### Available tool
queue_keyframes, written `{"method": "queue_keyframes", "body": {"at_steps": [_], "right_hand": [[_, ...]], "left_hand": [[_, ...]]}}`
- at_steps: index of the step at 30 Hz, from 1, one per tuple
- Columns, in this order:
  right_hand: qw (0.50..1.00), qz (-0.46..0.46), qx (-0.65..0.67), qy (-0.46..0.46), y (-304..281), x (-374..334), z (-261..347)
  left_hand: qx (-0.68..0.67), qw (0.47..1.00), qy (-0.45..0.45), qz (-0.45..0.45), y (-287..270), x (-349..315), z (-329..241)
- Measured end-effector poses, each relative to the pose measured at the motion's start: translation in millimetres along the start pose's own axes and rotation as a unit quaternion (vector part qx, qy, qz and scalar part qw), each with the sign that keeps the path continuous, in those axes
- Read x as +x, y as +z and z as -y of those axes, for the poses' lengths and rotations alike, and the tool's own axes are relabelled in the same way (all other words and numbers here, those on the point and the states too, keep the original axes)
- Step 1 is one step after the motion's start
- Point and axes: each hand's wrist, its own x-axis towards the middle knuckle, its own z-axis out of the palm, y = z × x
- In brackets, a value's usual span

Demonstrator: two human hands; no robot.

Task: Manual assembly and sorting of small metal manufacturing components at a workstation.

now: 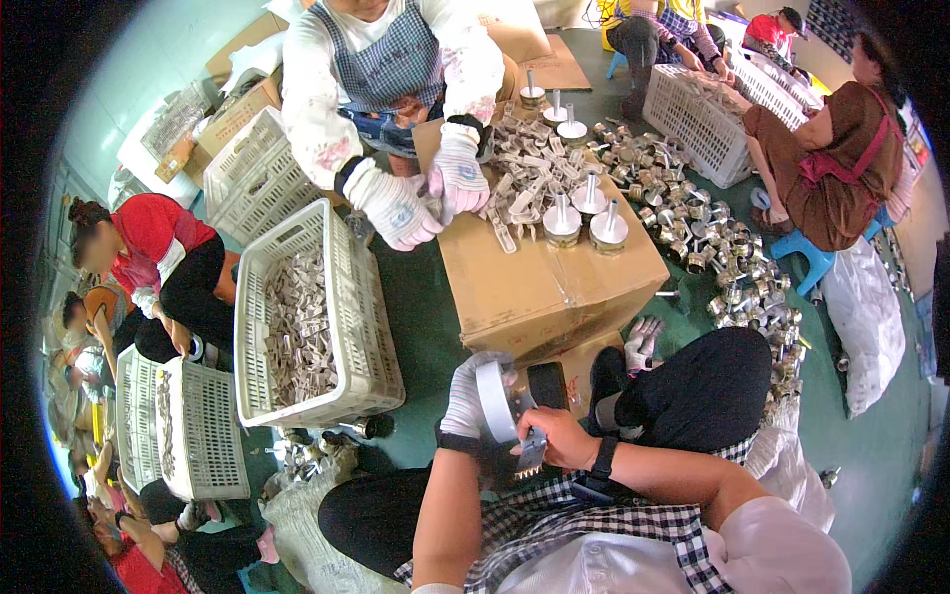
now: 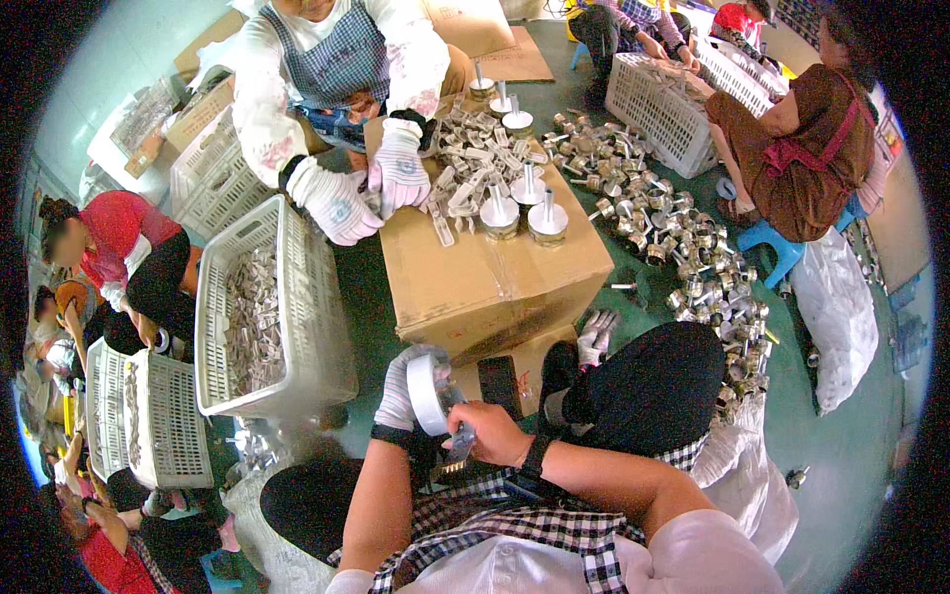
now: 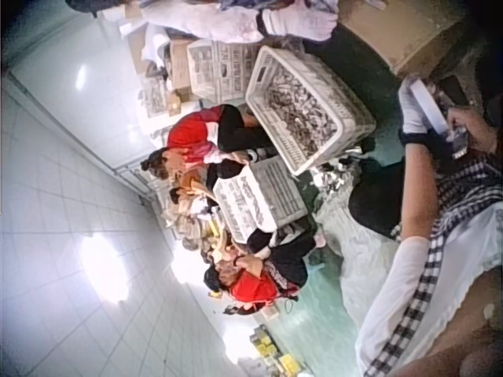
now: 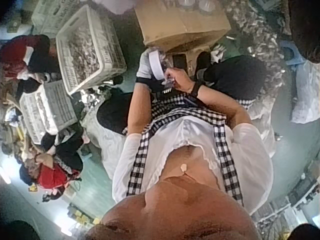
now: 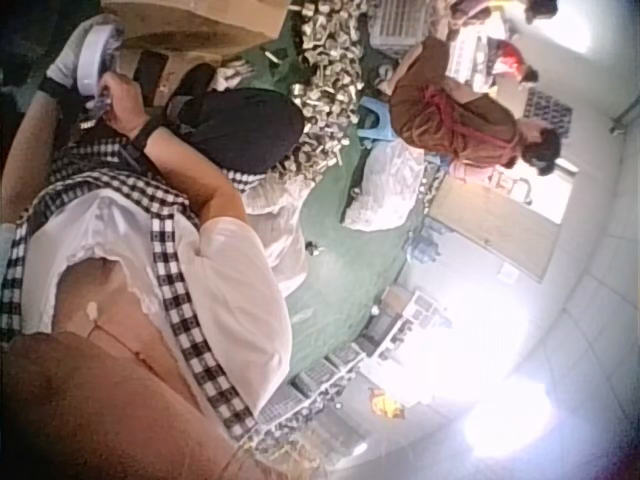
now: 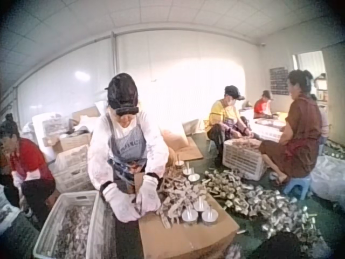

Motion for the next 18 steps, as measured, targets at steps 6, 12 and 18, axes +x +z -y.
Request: {"method": "queue_keyframes", "body": {"at_steps": [6,12,18], "right_hand": [[0.999,0.015,0.049,0.009,6.3,-3.1,-15.8],[1.0,0.006,-0.009,-0.006,-3.2,0.6,0.7],[1.0,0.007,-0.001,-0.004,-1.4,0.4,0.7]], "left_hand": [[0.13,0.986,0.105,0.012,-9.7,2.0,7.3],[0.181,0.975,0.128,-0.011,-3.1,0.3,10.1],[0.191,0.971,0.142,-0.009,-6.4,0.9,10.9]]}}
